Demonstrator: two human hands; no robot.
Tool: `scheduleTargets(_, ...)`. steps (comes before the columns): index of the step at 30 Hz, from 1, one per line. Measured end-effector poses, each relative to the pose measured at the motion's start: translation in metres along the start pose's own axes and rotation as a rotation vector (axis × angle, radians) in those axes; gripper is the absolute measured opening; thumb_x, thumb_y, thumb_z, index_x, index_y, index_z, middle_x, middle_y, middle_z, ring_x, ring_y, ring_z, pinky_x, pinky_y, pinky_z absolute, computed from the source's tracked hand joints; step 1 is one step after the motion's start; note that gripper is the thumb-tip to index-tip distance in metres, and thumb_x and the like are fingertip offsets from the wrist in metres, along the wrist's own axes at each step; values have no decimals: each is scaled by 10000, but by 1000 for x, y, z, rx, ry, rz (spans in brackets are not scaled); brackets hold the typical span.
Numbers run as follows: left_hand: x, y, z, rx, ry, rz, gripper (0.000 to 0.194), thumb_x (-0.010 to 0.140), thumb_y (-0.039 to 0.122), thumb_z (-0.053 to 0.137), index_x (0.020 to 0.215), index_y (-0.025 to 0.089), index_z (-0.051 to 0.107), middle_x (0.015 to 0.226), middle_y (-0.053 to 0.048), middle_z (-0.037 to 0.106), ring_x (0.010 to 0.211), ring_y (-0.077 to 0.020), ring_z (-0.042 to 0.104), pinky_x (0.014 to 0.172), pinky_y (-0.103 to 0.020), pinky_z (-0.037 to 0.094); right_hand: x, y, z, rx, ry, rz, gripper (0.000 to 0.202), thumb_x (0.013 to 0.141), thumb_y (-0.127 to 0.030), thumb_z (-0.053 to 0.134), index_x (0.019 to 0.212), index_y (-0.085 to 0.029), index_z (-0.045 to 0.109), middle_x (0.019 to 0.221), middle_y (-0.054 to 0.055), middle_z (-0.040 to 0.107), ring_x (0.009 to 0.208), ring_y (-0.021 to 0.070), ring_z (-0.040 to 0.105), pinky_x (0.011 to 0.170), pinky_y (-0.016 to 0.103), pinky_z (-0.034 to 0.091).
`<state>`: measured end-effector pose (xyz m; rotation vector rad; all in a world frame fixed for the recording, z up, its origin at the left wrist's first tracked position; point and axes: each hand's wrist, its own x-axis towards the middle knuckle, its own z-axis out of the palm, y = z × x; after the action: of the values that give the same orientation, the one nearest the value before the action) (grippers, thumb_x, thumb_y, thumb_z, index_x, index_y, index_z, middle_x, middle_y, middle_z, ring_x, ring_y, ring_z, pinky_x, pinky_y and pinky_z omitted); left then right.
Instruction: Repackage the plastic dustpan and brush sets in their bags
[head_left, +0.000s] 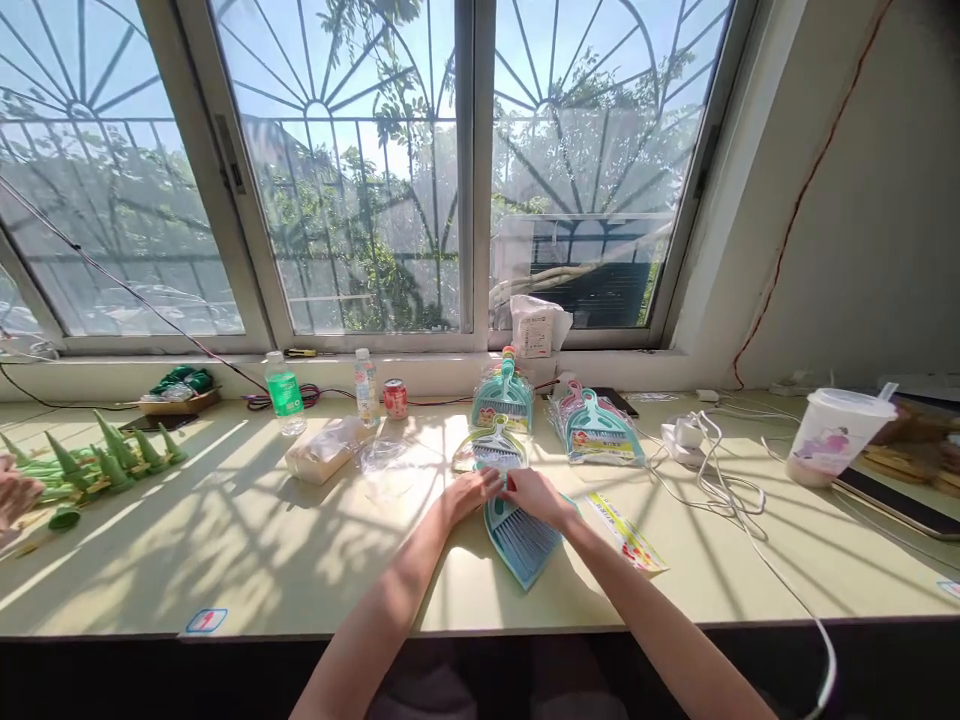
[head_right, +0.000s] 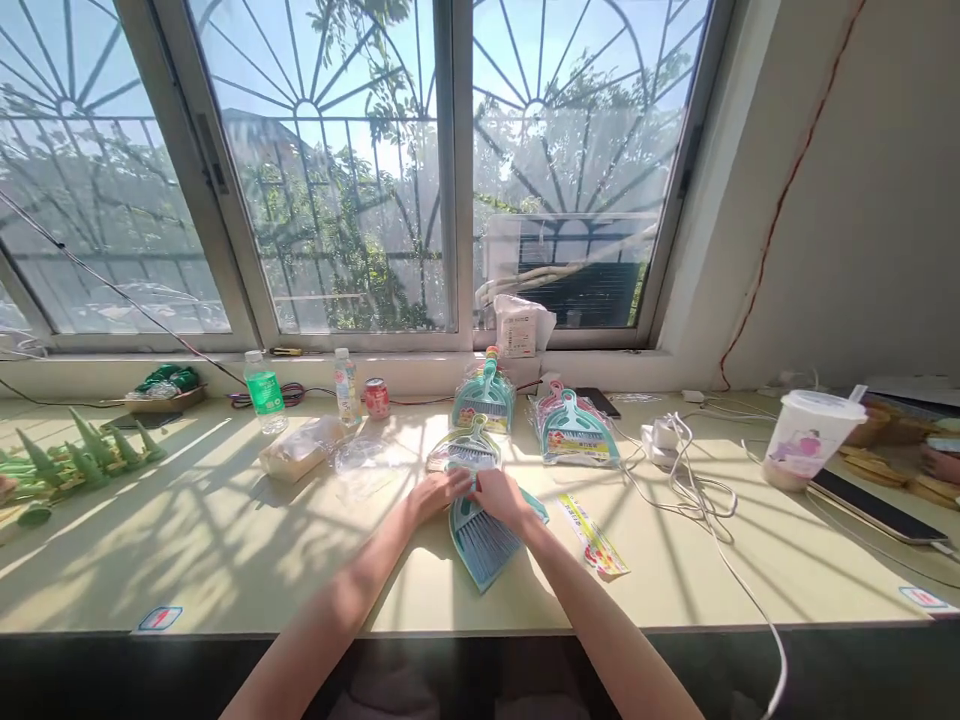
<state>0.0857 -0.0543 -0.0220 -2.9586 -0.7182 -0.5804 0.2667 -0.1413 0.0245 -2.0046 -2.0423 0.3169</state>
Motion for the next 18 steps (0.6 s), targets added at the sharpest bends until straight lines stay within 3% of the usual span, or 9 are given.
scheduleTargets(5,-3,2,-4,2,-174,-3,264,964,13,628,876,257,676,1083,-143,775,1030,-305,770,879,-402,636,2,3,2,-8,-43,-31,110,1016,-263,769,912,-229,753,990,54,824,1017,258,804,808,285,500)
scheduleTargets(9,-7,6,-4,-26,-138,-70,325,922,-35,640,803,266,621,998,-103,767,947,-302,778,835,-410,634,-5,-1,0,-18,-68,-72,118,1039,-255,732,924,-231,740,1049,71,834,1014,266,793,784,291,479)
scheduleTargets(11,-10,8,-4,-32,-123,-68,316,935,-24,620,829,273,642,1019,-99,779,1000,-310,790,917,-426,647,-7,-4,0,-9,-43,-47,140,1018,-240,731,879,-237,723,1018,71,831,969,262,778,750,295,468)
scheduleTargets(13,-11,9,-5,-46,-30,-95,304,954,3,597,951,280,722,1112,-114,807,1134,-329,795,1062,-476,647,-6,-5,-1,32,11,-17,162,982,-235,751,829,-240,697,970,54,818,923,252,759,727,293,470)
scheduleTargets(15,-8,10,-10,-91,194,-201,370,981,66,599,1220,285,777,1303,-151,809,1356,-364,741,1196,-570,606,-3,-4,-5,129,53,9,195,961,-252,775,798,-235,669,898,35,790,871,237,745,699,284,487)
scheduleTargets(17,-3,11,-18,-224,418,-360,483,1038,184,602,1499,277,713,1479,-190,762,1482,-384,681,1223,-624,587,3,-1,-13,265,74,42,238,968,-277,781,781,-228,643,815,22,749,802,218,730,654,272,504)
scheduleTargets(18,0,12,-23,-329,448,-427,521,1070,256,599,1586,268,666,1519,-208,745,1471,-390,694,1190,-621,606,6,0,-17,326,92,66,255,973,-281,781,774,-226,632,783,19,730,769,207,722,631,264,510)
